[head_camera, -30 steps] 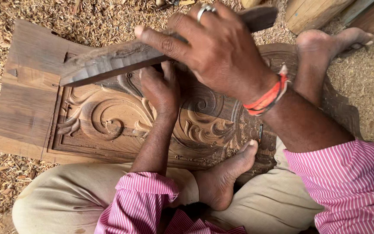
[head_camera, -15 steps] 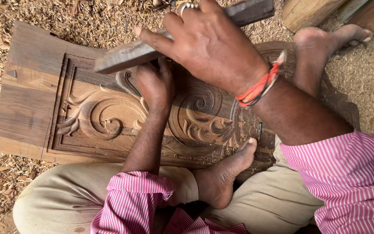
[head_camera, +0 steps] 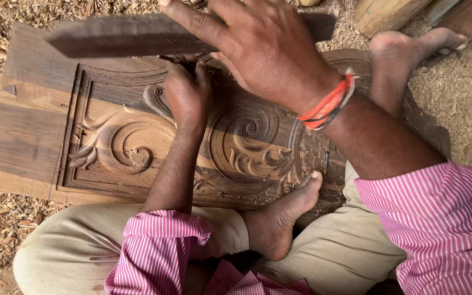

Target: The person sits on the floor and carves a decorative wooden panel using a chisel and mallet. They apply glue to the wood, then use the chisel and mallet to shape the intricate patterns. The person occasionally adjusts their position and tools while working on the panel.

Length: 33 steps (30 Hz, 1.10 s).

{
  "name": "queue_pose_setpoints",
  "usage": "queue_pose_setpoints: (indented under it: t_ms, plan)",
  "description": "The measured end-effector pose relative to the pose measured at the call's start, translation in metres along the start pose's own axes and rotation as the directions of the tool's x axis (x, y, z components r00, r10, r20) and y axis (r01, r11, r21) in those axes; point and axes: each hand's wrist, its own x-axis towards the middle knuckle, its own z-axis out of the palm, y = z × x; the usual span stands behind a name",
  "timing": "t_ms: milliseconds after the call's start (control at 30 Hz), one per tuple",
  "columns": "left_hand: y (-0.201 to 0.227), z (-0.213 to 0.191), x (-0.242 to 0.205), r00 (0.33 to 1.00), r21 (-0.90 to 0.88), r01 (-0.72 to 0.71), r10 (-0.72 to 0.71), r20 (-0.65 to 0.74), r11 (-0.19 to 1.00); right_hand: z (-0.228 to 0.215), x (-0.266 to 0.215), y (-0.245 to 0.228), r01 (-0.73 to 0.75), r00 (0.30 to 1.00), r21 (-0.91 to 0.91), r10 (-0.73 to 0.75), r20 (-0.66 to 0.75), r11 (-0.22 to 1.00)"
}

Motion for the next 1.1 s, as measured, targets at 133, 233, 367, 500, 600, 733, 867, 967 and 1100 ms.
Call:
queue_pose_setpoints:
  t_ms: [133,233,367,500,600,733,867,967,1100]
  plan:
    - [0.003,-0.001,0.006,0.993,0.141,0.091,-0.101,0.065,0.986,0.0,0.003,0.002,0.068,0.987,-0.186,-0.04,0.153,0.98]
    - [0.001,-0.001,0.007,0.998,0.086,0.027,-0.032,0.055,0.996,-0.005,-0.001,0.007,0.055,0.998,-0.152,-0.049,0.044,0.987]
    - [-0.004,-0.001,0.01,0.999,0.024,-0.017,0.015,0.046,1.0,0.001,-0.001,0.009,-0.002,0.996,0.043,0.006,-0.087,0.999]
    - [-0.008,-0.001,0.017,0.991,0.113,-0.041,0.026,0.132,0.993,0.003,-0.001,0.011,0.021,0.999,-0.115,-0.017,0.029,0.993]
    - [-0.008,-0.001,0.022,0.981,0.158,-0.002,-0.029,0.193,0.987,0.002,-0.004,0.014,0.014,1.0,-0.156,-0.011,0.024,0.988]
    - [-0.002,-0.002,0.025,0.976,0.105,0.066,-0.087,0.201,0.992,0.01,0.002,0.009,-0.076,0.99,0.02,0.078,-0.122,0.997]
    - [0.0,-0.003,0.027,0.978,0.181,0.011,-0.049,0.203,0.983,0.004,-0.001,0.015,0.005,1.0,-0.141,-0.002,0.022,0.99]
    - [-0.002,-0.001,0.033,0.96,0.119,0.065,-0.095,0.264,0.991,0.002,-0.004,0.016,-0.03,0.999,-0.159,0.032,0.008,0.987]
    - [0.004,0.001,0.037,0.954,0.192,0.018,-0.075,0.29,0.981,0.004,-0.002,0.017,-0.071,0.996,-0.002,0.071,-0.054,0.997]
